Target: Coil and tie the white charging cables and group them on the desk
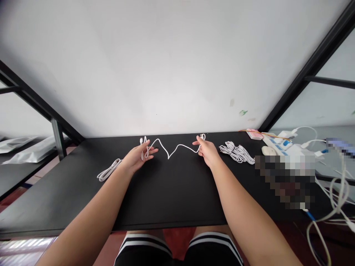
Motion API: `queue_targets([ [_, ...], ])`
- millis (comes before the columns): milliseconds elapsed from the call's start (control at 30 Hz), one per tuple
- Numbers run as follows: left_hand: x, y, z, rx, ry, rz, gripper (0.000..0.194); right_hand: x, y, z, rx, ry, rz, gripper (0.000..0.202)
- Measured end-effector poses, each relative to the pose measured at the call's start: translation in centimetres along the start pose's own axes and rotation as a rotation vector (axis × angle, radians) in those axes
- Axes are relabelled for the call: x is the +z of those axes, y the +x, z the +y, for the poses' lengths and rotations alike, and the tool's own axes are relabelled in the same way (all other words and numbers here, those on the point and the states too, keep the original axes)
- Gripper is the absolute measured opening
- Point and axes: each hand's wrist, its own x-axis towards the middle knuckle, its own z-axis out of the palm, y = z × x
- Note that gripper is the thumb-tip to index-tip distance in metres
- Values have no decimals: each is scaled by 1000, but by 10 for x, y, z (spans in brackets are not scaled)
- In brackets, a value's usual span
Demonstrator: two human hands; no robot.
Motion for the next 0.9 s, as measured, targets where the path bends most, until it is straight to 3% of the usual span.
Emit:
queue_targets([
  [133,0,1,3,-91,-74,-31,28,-3,1,1,47,-74,-25,52],
  [267,0,2,3,-90,-106,0,27,-6,3,2,-14,-91,-10,56],
  [433,-3,2,3,-18,-93,40,15,-13,16,5,-179,-126,259,60],
  [567,-5,4,1,13,-129,21,9,-16,22,3,-220,-43,440,53],
  [700,-4,4,-2,10,-155,-39,16,-12,21,0,-143,104,395,44],
  [900,-1,1,2,-51,-207,-70,17,-4,13,-2,-4,107,237,38],
])
